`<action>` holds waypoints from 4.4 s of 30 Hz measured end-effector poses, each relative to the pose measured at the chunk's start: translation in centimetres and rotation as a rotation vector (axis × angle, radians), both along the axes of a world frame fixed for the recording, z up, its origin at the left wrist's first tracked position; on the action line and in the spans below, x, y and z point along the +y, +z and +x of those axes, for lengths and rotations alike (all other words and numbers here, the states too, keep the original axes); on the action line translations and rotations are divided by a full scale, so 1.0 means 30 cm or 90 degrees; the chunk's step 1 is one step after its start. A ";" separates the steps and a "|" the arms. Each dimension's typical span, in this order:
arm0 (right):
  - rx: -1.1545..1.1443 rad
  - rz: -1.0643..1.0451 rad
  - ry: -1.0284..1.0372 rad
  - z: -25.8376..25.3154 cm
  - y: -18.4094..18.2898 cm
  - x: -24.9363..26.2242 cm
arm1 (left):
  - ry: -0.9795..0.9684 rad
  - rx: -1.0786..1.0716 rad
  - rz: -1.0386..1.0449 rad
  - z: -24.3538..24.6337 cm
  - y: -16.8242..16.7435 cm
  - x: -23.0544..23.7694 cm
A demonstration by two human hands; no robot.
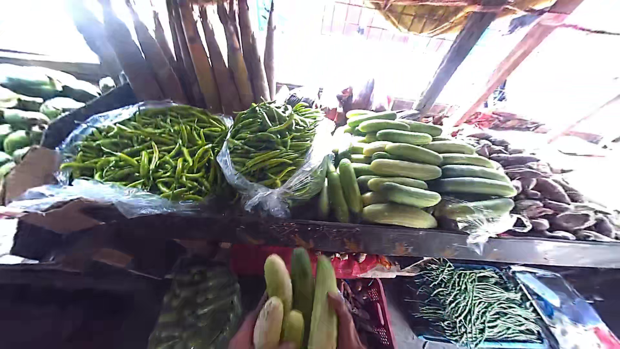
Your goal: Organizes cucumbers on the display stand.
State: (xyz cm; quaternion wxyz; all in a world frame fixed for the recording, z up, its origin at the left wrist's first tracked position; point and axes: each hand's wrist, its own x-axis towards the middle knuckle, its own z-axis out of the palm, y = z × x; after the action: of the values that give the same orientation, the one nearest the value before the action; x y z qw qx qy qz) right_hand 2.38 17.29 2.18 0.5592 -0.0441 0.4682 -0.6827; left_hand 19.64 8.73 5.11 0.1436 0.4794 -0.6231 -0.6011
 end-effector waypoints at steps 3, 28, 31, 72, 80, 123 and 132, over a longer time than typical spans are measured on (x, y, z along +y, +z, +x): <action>0.010 -0.107 -0.021 -0.191 0.148 -0.067 | -0.071 0.007 -0.026 -0.206 0.211 -0.115; 0.292 0.110 0.008 -1.025 0.356 -0.666 | 0.082 0.045 -0.509 -1.023 -0.149 -0.395; 0.398 0.079 0.007 -1.085 0.401 -0.742 | 0.122 0.079 -0.596 -1.028 -0.197 -0.376; 0.573 0.555 1.015 0.319 -1.646 -0.127 | 0.204 -0.328 0.405 0.353 -2.066 0.087; 0.597 0.770 0.675 0.449 -2.476 -0.314 | 0.119 -0.433 0.346 0.345 -2.718 0.114; 0.190 0.571 0.525 0.440 -2.399 -0.277 | 0.383 0.077 0.388 0.344 -2.536 0.232; 0.212 0.303 0.710 0.437 -1.048 -0.396 | 0.533 0.202 0.313 0.468 -1.401 0.126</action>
State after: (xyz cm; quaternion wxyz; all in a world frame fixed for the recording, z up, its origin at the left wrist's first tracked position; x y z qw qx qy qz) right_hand 15.48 5.41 -29.26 0.7451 -0.2619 0.5948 -0.1497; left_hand 33.69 12.50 -36.91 0.3480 0.6104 -0.1883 -0.6862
